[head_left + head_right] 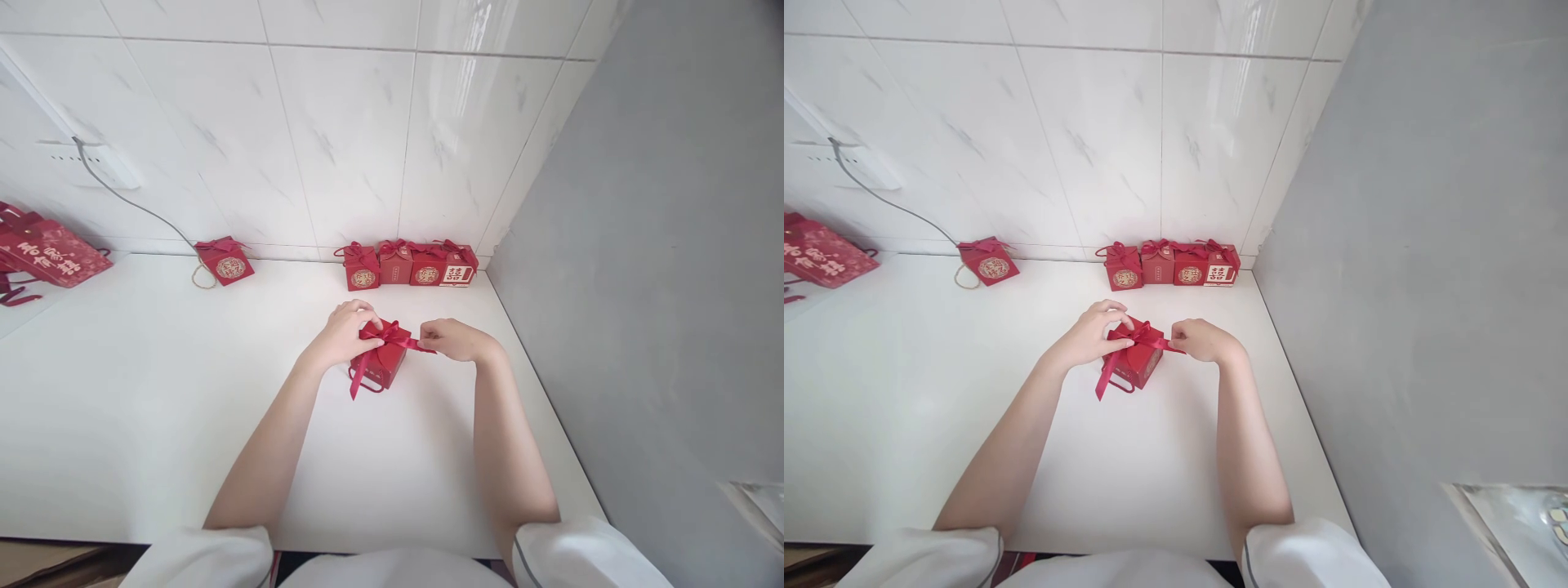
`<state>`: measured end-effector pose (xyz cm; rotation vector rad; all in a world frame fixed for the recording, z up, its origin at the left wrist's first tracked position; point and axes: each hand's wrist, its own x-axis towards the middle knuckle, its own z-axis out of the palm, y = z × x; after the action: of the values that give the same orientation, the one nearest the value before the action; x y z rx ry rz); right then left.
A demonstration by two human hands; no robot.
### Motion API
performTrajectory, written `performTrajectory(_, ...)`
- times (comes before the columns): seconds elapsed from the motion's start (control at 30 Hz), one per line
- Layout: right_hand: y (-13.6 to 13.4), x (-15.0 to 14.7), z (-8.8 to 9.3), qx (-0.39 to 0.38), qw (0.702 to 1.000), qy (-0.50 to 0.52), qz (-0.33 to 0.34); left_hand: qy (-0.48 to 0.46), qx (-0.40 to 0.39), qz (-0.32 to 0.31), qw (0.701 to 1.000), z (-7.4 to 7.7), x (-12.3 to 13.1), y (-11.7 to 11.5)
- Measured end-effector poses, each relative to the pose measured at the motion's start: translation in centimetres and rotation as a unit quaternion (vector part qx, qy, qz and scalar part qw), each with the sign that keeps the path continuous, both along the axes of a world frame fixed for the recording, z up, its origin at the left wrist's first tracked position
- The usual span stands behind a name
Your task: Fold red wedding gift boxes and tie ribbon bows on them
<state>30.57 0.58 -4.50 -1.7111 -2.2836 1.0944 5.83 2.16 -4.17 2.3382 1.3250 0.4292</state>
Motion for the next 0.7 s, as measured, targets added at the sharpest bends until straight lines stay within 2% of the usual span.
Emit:
performTrajectory(0.2, -0.2, 0.5, 0.3, 0.000, 1.000, 0.004, 0.006, 0.002, -0.019, -0.011, 1.000, -0.7, 0.3, 0.2)
performTrajectory(0.5, -0.2, 1.2, 0.6, -0.017, 1.000, 0.002, 0.007, -0.004, -0.037, -0.005, 0.999, -0.7, 0.1, 0.5)
performTrajectory(0.7, -0.6, 1.6, 1.1, -0.003, 1.000, 0.007, -0.030, -0.015, -0.047, -0.003, 0.999, -0.5, 0.0, 0.4)
